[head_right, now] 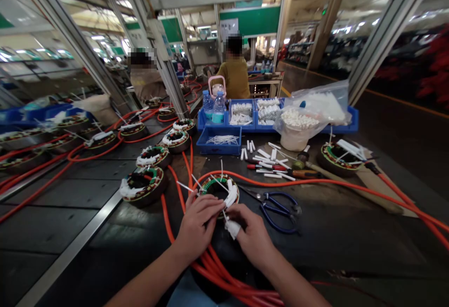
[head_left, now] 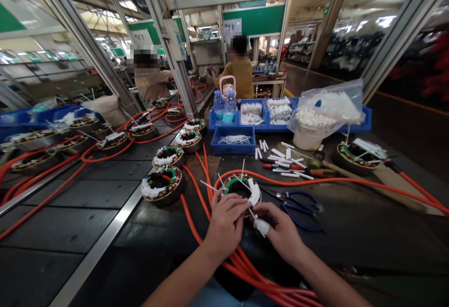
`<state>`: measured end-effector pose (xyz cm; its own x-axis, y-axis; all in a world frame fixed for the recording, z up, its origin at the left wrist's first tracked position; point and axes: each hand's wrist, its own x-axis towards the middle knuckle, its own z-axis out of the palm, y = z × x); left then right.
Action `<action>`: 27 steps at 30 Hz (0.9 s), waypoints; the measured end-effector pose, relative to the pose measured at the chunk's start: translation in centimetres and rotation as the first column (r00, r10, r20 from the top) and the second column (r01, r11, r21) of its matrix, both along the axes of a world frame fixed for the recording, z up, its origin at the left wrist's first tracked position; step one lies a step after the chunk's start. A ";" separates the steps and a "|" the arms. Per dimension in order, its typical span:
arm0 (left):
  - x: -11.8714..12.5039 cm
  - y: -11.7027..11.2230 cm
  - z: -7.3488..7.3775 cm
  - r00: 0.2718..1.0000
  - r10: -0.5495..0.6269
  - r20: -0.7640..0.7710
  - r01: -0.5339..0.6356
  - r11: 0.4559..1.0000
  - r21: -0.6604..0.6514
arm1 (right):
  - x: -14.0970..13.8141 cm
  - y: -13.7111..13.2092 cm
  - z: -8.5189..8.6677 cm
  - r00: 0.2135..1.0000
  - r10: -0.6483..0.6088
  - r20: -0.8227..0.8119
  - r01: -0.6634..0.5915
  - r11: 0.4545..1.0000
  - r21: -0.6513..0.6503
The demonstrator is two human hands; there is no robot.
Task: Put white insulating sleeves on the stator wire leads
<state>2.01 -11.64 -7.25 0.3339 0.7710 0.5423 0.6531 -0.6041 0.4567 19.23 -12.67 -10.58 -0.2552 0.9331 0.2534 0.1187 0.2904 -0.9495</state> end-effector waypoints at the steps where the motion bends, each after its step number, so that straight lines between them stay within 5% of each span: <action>1: -0.1 0.0 -0.1 1.000 -0.001 -0.004 0.001 1.000 0.007 | 0.0 0.1 0.1 1.000 0.004 0.007 -0.004 1.000 0.016; 8: -0.2 0.6 -0.8 1.000 -0.017 0.000 0.017 0.995 0.097 | -0.2 -0.1 0.8 0.996 0.027 0.087 -0.031 0.998 0.046; 16: 0.1 0.5 -0.5 0.998 -0.029 0.062 0.026 0.998 0.057 | -1.6 2.0 1.2 0.992 -0.121 0.033 0.126 0.958 -0.258; 18: 0.1 0.5 -0.4 0.997 -0.016 0.073 0.014 0.999 0.041 | -1.3 2.1 1.6 0.974 -0.129 0.188 0.157 0.978 -0.141; 20: 0.1 0.5 -0.4 0.997 -0.012 0.073 0.010 0.999 0.032 | -0.8 2.0 2.4 0.872 -0.175 0.458 0.110 0.980 0.165; 23: 0.0 0.5 -0.1 0.999 -0.010 0.032 0.011 1.000 -0.015 | 0.0 1.8 3.7 0.622 -0.335 0.707 -0.192 0.811 0.553; 27: -0.1 0.7 1.1 0.990 0.027 -0.141 -0.048 0.988 -0.144 | 0.4 2.4 5.0 0.611 -0.378 0.695 -0.496 0.501 0.709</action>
